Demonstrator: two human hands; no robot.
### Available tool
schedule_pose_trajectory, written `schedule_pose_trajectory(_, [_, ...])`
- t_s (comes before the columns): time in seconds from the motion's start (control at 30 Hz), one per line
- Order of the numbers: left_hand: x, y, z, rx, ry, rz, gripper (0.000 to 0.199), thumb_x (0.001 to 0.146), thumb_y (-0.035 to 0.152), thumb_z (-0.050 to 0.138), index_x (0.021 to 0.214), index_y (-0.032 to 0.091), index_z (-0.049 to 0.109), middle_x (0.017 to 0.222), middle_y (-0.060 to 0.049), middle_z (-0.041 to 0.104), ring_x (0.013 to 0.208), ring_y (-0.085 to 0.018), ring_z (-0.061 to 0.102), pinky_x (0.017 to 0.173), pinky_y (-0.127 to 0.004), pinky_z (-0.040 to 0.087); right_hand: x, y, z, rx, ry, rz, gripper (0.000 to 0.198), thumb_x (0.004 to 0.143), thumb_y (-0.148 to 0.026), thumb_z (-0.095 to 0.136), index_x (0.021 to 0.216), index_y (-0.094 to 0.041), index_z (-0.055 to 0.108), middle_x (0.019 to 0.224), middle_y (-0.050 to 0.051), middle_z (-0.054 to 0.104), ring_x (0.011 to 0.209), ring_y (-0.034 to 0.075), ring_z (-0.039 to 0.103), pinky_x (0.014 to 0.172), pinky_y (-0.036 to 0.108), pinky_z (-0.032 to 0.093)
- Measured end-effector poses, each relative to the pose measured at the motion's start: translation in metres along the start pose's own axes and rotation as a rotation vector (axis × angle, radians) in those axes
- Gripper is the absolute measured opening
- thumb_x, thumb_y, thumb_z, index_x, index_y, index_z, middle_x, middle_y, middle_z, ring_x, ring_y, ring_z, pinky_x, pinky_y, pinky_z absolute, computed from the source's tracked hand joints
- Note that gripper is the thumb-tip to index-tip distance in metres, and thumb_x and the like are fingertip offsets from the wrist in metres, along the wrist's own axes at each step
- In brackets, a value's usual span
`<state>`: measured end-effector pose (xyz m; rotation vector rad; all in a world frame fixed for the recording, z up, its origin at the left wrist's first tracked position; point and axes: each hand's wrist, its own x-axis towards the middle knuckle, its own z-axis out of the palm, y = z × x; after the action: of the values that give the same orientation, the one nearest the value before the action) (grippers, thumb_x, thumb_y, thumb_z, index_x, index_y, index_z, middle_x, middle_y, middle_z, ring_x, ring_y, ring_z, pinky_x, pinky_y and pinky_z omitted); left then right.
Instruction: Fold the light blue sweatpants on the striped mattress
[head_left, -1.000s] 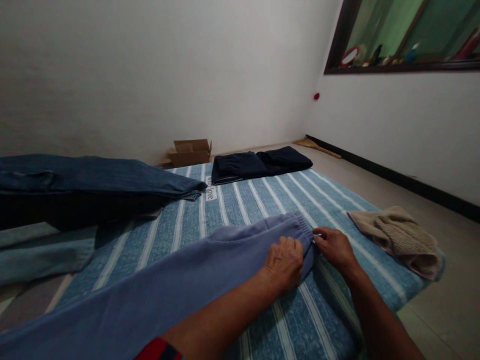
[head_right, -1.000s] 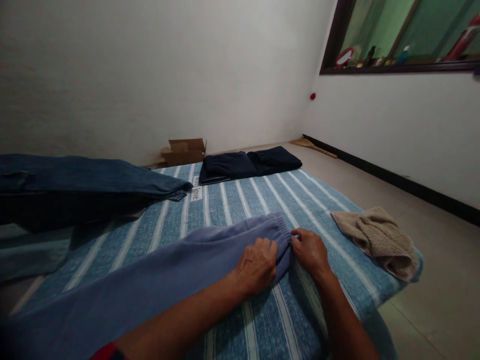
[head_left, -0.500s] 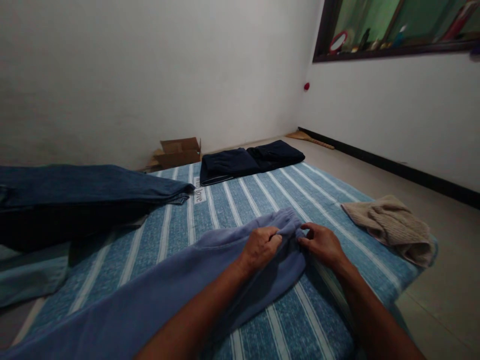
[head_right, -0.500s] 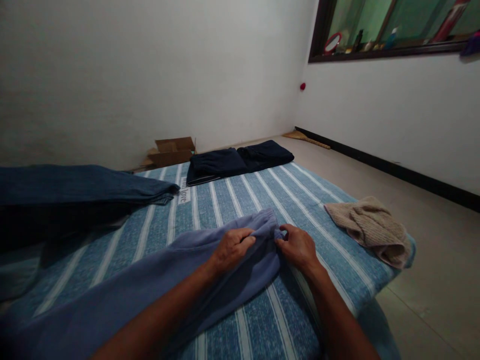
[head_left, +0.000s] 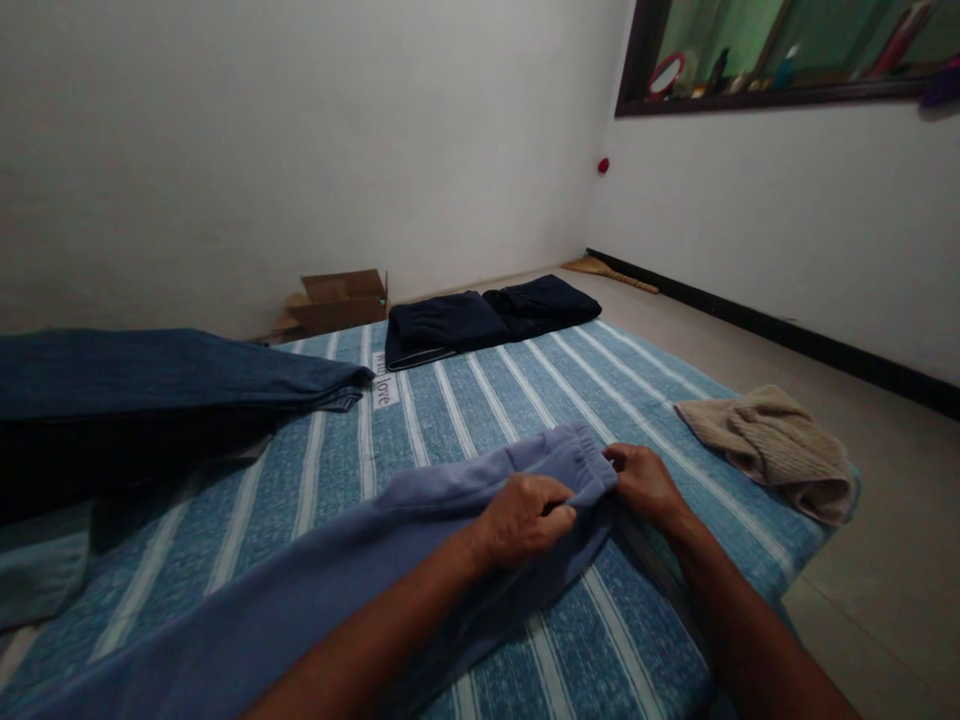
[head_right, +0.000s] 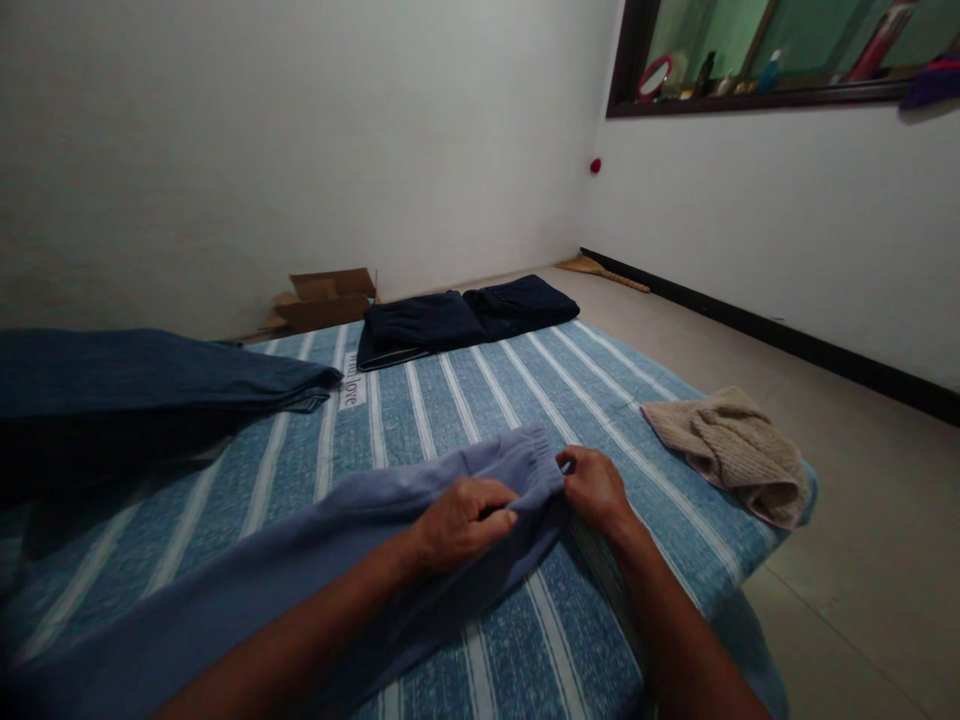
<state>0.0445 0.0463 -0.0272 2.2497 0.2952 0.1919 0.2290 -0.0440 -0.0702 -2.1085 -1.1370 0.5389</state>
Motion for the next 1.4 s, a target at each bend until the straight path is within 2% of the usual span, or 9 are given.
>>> schedule_pose_trajectory(0.13, [0.003, 0.001, 0.015, 0.193, -0.077, 0.061, 0.018, 0.074, 0.015, 0.047, 0.057, 0.017, 0.046, 0.059, 0.002, 0.049, 0.059, -0.011, 0.048, 0.058, -0.023, 0.033, -0.002, 0.001, -0.007, 0.118, -0.014, 0.016, 0.022, 0.069, -0.037, 0.056, 0.074, -0.018, 0.066, 0.059, 0.0, 0.062, 0.057, 0.016, 0.057, 0.051, 0.024, 0.039])
schedule_pose_trajectory(0.23, [0.005, 0.003, 0.021, 0.302, -0.08, 0.068, 0.016, 0.074, 0.015, 0.049, 0.058, 0.017, 0.048, 0.062, 0.001, 0.053, 0.06, -0.012, 0.051, 0.058, -0.024, 0.035, -0.011, -0.003, -0.016, 0.144, 0.007, -0.002, 0.032, 0.075, -0.045, 0.051, 0.067, -0.017, 0.064, 0.06, 0.001, 0.061, 0.059, 0.016, 0.056, 0.054, 0.024, 0.039])
schedule_pose_trajectory(0.33, [0.005, 0.003, 0.026, 0.405, -0.086, 0.061, 0.012, 0.075, 0.015, 0.05, 0.063, 0.017, 0.054, 0.067, -0.001, 0.06, 0.064, -0.014, 0.055, 0.061, -0.024, 0.038, -0.021, -0.011, -0.023, 0.06, -0.007, -0.042, 0.043, 0.079, -0.054, 0.047, 0.063, -0.018, 0.064, 0.058, 0.001, 0.059, 0.06, 0.016, 0.055, 0.055, 0.025, 0.036])
schedule_pose_trajectory(0.43, [0.006, 0.002, 0.03, 0.452, -0.092, 0.05, 0.011, 0.075, 0.016, 0.05, 0.067, 0.016, 0.058, 0.072, -0.003, 0.063, 0.068, -0.016, 0.058, 0.064, -0.025, 0.042, -0.029, -0.018, -0.023, -0.099, -0.055, -0.016, 0.044, 0.08, -0.059, 0.046, 0.072, -0.02, 0.067, 0.061, 0.001, 0.061, 0.061, 0.018, 0.056, 0.055, 0.027, 0.033])
schedule_pose_trajectory(0.63, [0.005, 0.004, 0.034, 0.504, -0.09, 0.071, 0.011, 0.079, 0.02, 0.05, 0.074, 0.016, 0.059, 0.076, -0.004, 0.064, 0.07, -0.018, 0.06, 0.064, -0.028, 0.045, -0.034, -0.022, -0.019, -0.336, -0.078, 0.042, 0.043, 0.08, -0.057, 0.046, 0.058, -0.022, 0.056, 0.055, 0.001, 0.056, 0.055, 0.017, 0.053, 0.051, 0.027, 0.026])
schedule_pose_trajectory(0.93, [-0.001, 0.008, 0.04, 0.559, -0.065, 0.106, 0.008, 0.082, 0.02, 0.052, 0.079, 0.016, 0.057, 0.079, -0.004, 0.062, 0.068, -0.016, 0.057, 0.06, -0.028, 0.045, -0.043, -0.021, -0.013, -0.082, 0.03, -0.032, 0.032, 0.074, -0.05, 0.053, 0.058, -0.022, 0.052, 0.053, -0.002, 0.054, 0.053, 0.016, 0.051, 0.052, 0.026, 0.032])
schedule_pose_trajectory(1.13, [-0.002, 0.014, 0.043, 0.62, -0.075, 0.114, 0.008, 0.084, 0.022, 0.051, 0.083, 0.016, 0.056, 0.08, -0.004, 0.06, 0.069, -0.017, 0.057, 0.057, -0.029, 0.044, -0.045, -0.014, -0.011, -0.107, 0.115, -0.018, 0.025, 0.07, -0.045, 0.054, 0.063, -0.021, 0.055, 0.055, -0.002, 0.055, 0.055, 0.016, 0.052, 0.056, 0.028, 0.035])
schedule_pose_trajectory(1.27, [-0.015, 0.019, 0.038, 0.667, -0.044, 0.139, 0.009, 0.081, 0.025, 0.057, 0.085, 0.017, 0.054, 0.082, -0.003, 0.057, 0.07, -0.018, 0.056, 0.055, -0.029, 0.043, -0.041, -0.005, -0.009, -0.09, 0.079, -0.007, 0.025, 0.069, -0.046, 0.053, 0.068, -0.021, 0.056, 0.059, -0.001, 0.057, 0.059, 0.018, 0.054, 0.058, 0.028, 0.037])
schedule_pose_trajectory(1.4, [-0.054, 0.024, 0.022, 0.689, 0.029, 0.076, 0.014, 0.079, 0.025, 0.058, 0.088, 0.017, 0.051, 0.087, -0.005, 0.055, 0.077, -0.02, 0.054, 0.061, -0.031, 0.045, -0.042, -0.001, -0.011, -0.077, 0.081, 0.028, 0.032, 0.067, -0.049, 0.056, 0.082, -0.021, 0.059, 0.064, -0.001, 0.06, 0.062, 0.019, 0.057, 0.06, 0.029, 0.039])
